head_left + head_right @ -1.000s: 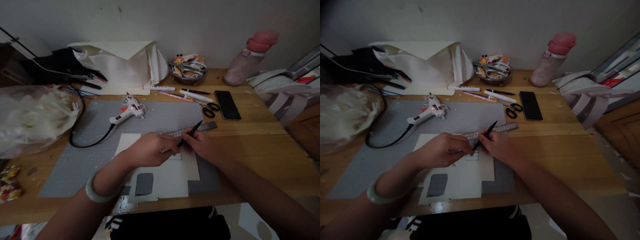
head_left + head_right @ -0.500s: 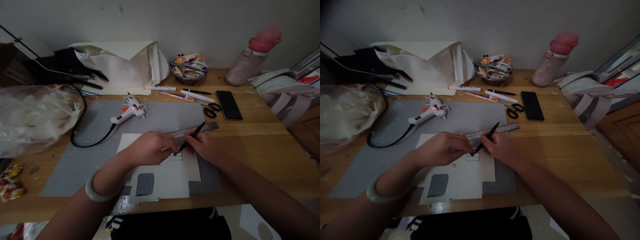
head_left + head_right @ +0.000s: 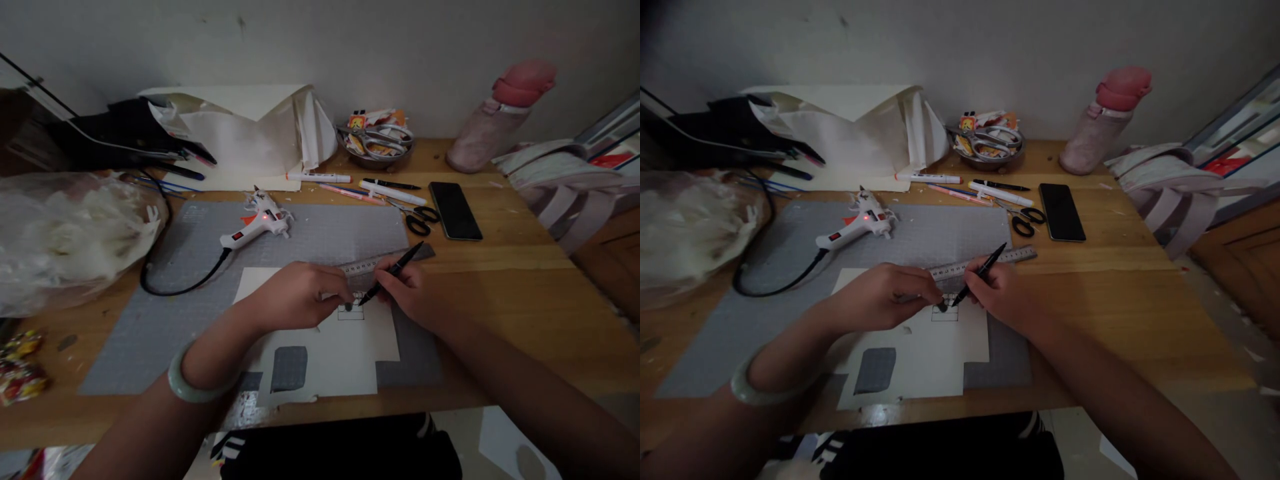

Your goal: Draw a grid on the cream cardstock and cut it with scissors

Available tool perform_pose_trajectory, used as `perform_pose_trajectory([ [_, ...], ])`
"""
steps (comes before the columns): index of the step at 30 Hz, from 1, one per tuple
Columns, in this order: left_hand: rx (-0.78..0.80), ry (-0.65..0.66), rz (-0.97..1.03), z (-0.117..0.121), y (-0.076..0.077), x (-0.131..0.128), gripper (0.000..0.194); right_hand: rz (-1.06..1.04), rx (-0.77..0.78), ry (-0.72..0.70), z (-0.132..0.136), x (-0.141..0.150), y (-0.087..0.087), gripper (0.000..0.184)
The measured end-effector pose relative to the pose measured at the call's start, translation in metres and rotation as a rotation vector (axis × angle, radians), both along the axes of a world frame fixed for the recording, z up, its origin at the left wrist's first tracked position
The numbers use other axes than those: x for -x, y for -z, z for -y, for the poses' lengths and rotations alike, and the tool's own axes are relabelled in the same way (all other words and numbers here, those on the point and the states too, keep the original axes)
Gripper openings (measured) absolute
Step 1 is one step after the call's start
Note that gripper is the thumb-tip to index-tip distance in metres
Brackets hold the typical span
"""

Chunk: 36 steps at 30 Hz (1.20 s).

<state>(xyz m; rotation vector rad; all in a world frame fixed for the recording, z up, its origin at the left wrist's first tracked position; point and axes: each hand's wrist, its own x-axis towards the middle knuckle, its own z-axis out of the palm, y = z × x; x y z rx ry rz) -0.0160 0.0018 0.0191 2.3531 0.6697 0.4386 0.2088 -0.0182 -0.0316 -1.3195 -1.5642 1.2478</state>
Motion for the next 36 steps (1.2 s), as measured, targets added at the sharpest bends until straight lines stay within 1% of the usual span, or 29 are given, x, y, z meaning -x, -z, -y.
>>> perform_pose_trajectory([
  [6, 0.013, 0.023, -0.003, 0.003, -0.001, -0.003, 0.021, 0.033, -0.017, -0.015, -0.002, 0.000, 0.002, 0.023],
  [10, 0.014, 0.032, 0.004, 0.005, -0.001, -0.005, 0.022, 0.084, -0.116, -0.067, 0.000, 0.000, -0.003, 0.021],
  [12, 0.015, 0.031, 0.005, 0.005, 0.000, -0.006, 0.021, 0.152, -0.234, -0.087, 0.004, -0.001, -0.009, 0.020],
  [14, 0.016, 0.033, 0.008, 0.005, 0.000, -0.006, 0.021, 0.213, -0.417, -0.118, 0.009, -0.003, -0.016, 0.019],
  [15, 0.018, 0.035, 0.012, 0.004, 0.000, -0.006, 0.021, 0.217, -0.513, -0.160, 0.012, -0.004, -0.018, 0.019],
  [17, 0.026, 0.040, 0.020, 0.004, 0.001, -0.006, 0.021, 0.203, -0.694, -0.297, 0.017, -0.005, -0.021, 0.020],
  [18, 0.030, 0.042, 0.023, 0.004, 0.001, -0.006, 0.021, 0.213, -0.776, -0.386, 0.019, -0.004, -0.021, 0.020],
  [20, 0.034, 0.049, 0.019, 0.003, 0.001, -0.006, 0.020, 0.264, -0.973, -0.487, 0.021, -0.002, -0.019, 0.018],
  [22, 0.030, 0.048, 0.009, 0.003, 0.001, -0.005, 0.019, 0.347, -1.142, -0.535, 0.022, 0.001, -0.014, 0.015],
  [24, 0.027, 0.039, 0.003, 0.003, 0.001, -0.005, 0.019, 0.444, -1.233, -0.568, 0.022, 0.005, -0.010, 0.015],
  [27, 0.024, 0.029, 0.006, 0.003, 0.002, -0.005, 0.019, 0.540, -1.284, -0.577, 0.021, 0.008, -0.008, 0.014],
  [36, 0.010, 0.032, 0.013, 0.003, 0.003, -0.006, 0.020, 0.611, -1.307, -0.555, 0.022, 0.010, -0.008, 0.012],
])
